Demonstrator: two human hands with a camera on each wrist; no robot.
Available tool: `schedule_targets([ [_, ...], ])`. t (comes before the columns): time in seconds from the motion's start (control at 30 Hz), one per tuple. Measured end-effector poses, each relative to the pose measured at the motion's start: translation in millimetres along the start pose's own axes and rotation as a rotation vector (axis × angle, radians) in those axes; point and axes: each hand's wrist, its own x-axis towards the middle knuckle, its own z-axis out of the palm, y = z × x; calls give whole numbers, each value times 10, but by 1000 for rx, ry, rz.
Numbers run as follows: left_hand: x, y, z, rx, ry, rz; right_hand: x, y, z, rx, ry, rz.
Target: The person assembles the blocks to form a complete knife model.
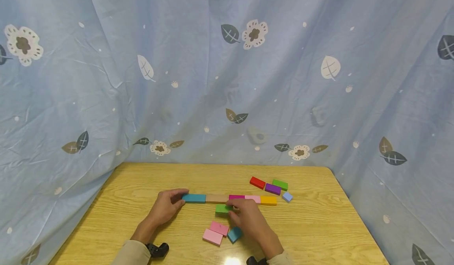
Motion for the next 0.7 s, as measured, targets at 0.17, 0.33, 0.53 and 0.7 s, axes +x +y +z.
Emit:
schedule_targets([
  [0.17,0,5,-3,5,3,-9,134,57,1,-52,-54,-61],
  [0.33,6,1,4,9,4,-10,176,107,39,-102,-95,-65],
  [0.53,22,-22,2,12,0,1,198,126,65,-127,-107,-90],
  [0.7,21,-32,4,-17,-8,-27,204,127,91,-131,-101,-83],
])
